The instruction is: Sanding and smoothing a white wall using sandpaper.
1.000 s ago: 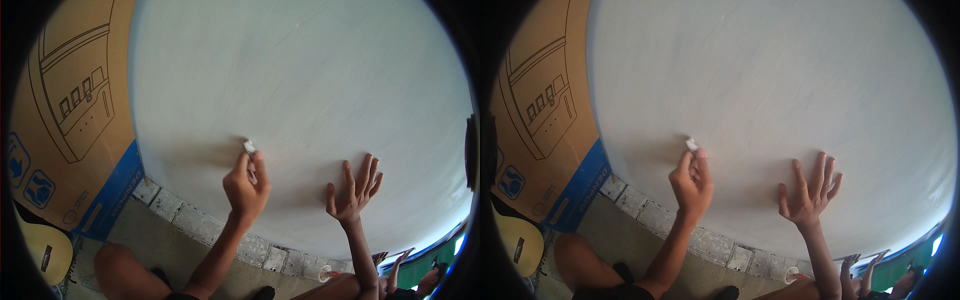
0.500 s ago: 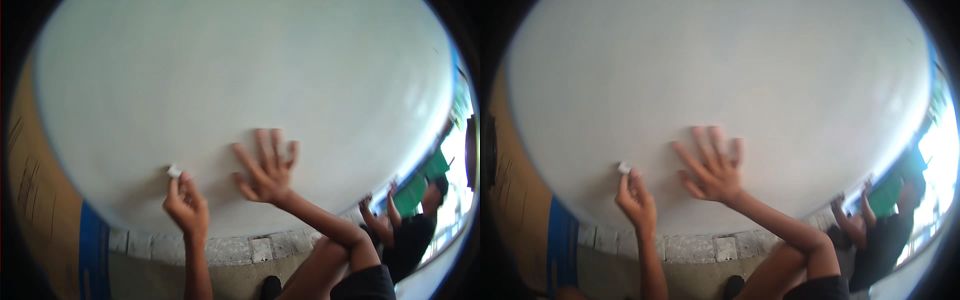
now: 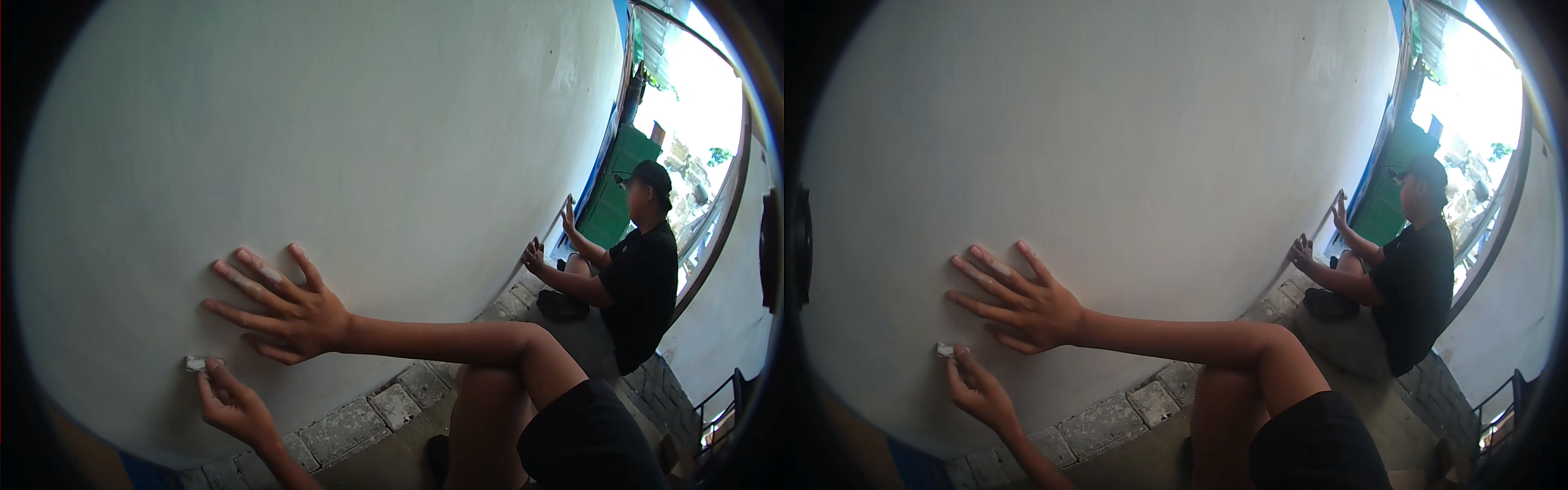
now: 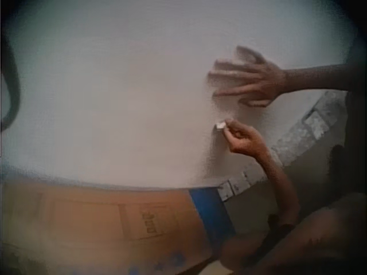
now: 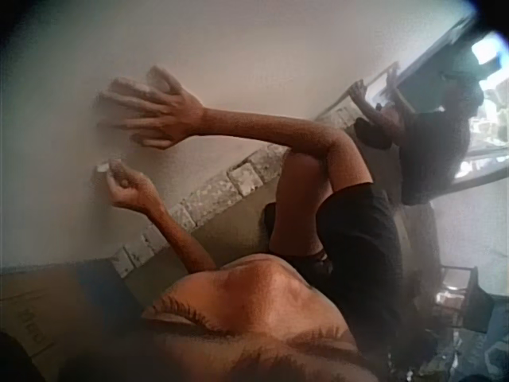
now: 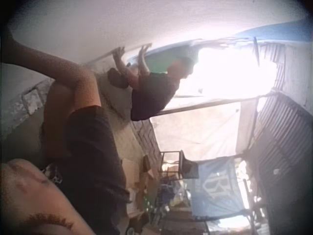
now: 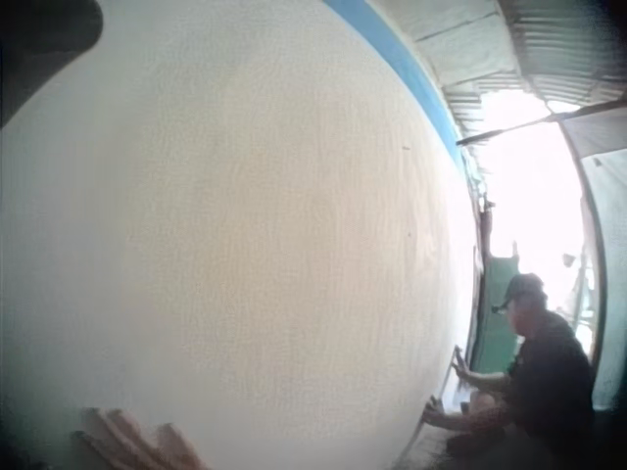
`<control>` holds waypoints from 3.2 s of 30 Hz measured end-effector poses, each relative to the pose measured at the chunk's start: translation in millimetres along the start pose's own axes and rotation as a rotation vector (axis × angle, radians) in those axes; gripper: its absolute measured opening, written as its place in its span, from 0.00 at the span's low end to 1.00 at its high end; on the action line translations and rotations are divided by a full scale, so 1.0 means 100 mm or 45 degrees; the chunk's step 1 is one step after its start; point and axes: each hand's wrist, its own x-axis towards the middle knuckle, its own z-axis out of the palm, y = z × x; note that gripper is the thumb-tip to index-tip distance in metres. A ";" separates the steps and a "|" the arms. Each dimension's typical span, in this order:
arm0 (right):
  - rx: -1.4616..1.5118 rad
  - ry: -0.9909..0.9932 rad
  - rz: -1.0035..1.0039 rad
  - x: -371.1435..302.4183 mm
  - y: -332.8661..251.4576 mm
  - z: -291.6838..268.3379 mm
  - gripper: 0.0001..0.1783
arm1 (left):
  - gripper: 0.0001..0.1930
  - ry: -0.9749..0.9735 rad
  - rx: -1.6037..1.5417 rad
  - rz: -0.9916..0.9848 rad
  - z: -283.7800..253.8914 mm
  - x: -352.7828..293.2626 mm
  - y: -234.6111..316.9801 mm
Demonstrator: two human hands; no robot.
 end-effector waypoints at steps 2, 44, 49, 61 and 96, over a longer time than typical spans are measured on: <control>0.017 0.008 0.003 -0.01 -0.01 0.01 0.41 | 0.17 -0.129 0.019 -0.018 0.02 -0.05 0.00; -0.056 -0.023 -0.020 -0.03 0.01 0.04 0.39 | 0.22 0.050 0.017 -0.245 -0.13 0.00 -0.14; 0.041 -0.003 0.015 -0.03 0.01 0.04 0.38 | 0.19 -0.333 -0.068 -0.170 -0.06 -0.12 -0.07; -0.023 -0.010 -0.017 -0.05 0.03 0.03 0.38 | 0.19 -0.366 -0.270 -0.456 -0.18 0.04 -0.06; -0.129 0.018 -0.012 -0.04 0.01 -0.02 0.30 | 0.15 0.031 -0.070 0.025 -0.18 0.20 -0.10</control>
